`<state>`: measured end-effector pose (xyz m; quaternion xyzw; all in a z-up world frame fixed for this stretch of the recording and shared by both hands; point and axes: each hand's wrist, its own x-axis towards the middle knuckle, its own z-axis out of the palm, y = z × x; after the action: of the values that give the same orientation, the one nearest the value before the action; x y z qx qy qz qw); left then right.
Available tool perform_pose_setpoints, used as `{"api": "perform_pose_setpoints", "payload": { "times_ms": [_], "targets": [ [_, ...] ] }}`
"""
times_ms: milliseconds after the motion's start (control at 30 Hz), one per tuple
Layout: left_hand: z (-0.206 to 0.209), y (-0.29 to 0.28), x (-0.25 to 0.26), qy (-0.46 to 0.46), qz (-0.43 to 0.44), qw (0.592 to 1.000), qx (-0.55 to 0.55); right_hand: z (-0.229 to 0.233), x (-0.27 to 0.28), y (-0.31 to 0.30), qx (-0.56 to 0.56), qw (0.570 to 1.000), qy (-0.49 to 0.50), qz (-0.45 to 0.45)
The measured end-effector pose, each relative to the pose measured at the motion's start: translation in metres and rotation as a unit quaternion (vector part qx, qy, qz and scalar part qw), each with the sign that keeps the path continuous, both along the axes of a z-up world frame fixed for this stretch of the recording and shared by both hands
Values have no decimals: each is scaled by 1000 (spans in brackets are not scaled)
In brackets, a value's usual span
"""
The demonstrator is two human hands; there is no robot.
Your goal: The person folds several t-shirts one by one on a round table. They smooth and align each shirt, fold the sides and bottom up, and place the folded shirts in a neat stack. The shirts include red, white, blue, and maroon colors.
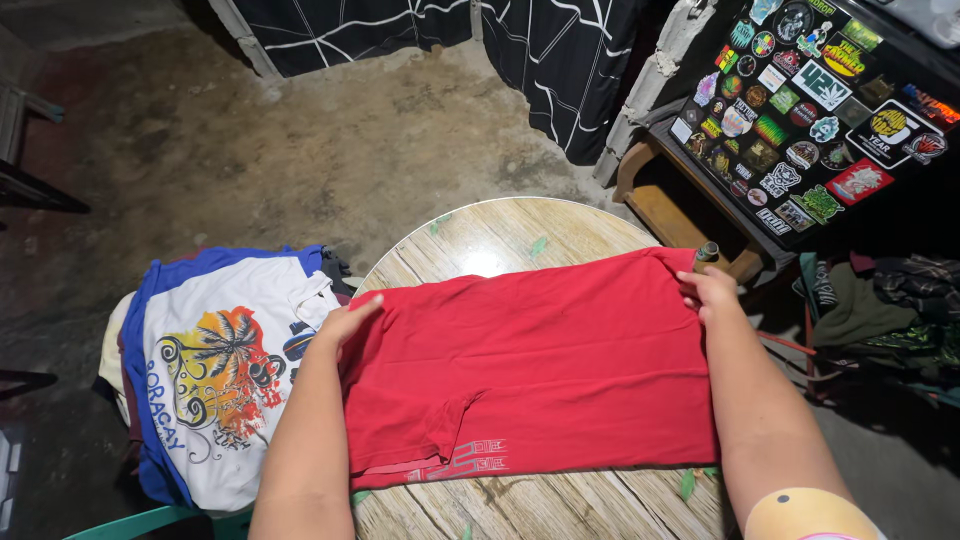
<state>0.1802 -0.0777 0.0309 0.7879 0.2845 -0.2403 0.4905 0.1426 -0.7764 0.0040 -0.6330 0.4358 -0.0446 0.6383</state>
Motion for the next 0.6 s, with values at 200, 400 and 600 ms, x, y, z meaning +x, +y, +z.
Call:
{"api": "perform_pose_setpoints", "payload": {
  "times_ms": [200, 400, 600],
  "targets": [
    [-3, -13, 15, -52, 55, 995, -72, -3, 8, -1, -60, 995, 53, 62],
    [6, 0, 13, -189, 83, 963, -172, 11, 15, -18, -37, 998, 22, 35],
    [35, 30, -12, -214, 102, 935, -263, 44, -23, -55, 82, 994, 14, 76]
  ]
}}
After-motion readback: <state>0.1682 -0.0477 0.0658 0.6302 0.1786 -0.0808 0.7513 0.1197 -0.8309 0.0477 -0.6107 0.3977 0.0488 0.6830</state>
